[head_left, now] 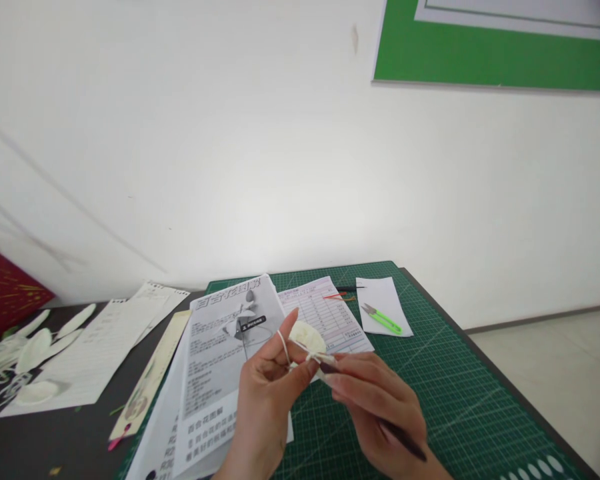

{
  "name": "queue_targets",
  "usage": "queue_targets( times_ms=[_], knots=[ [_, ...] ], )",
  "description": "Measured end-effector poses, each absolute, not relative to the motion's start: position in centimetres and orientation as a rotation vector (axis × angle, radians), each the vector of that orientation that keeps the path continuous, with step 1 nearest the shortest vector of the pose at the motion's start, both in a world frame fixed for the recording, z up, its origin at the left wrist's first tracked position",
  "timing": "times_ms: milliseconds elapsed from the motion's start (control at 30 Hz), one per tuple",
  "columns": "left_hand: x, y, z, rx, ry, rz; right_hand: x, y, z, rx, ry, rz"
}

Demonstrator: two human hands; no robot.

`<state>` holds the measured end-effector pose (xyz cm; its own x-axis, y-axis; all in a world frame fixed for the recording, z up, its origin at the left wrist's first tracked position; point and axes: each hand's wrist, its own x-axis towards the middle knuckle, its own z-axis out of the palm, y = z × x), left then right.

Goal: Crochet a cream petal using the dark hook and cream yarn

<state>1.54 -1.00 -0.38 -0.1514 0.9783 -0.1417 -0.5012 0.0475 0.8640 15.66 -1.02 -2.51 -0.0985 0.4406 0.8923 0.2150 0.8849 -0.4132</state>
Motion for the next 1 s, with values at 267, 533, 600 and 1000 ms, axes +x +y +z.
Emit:
queue_targets(
  times_ms=[267,533,600,1000],
  knots=[
    [0.8,-1.3,-0.2,0.857,1.035,1.497,16.6,-1.6,-3.6,-0.488,-2.004,-0.257],
    [0.3,-0.7,-0.1,0.803,0.821,1.35,15.8,-1.1,-3.2,-0.457,-1.739,0.081],
    [0.3,-0.6,-0.1,0.747,0.814,1.331,15.9,-1.2,-3.3,-0.443,-1.792,0.007],
    [0.6,-1.1,-0.7,1.127,1.022,1.577,15.9,-2.5,-2.0,-0.625,-2.002,-0.36]
  ],
)
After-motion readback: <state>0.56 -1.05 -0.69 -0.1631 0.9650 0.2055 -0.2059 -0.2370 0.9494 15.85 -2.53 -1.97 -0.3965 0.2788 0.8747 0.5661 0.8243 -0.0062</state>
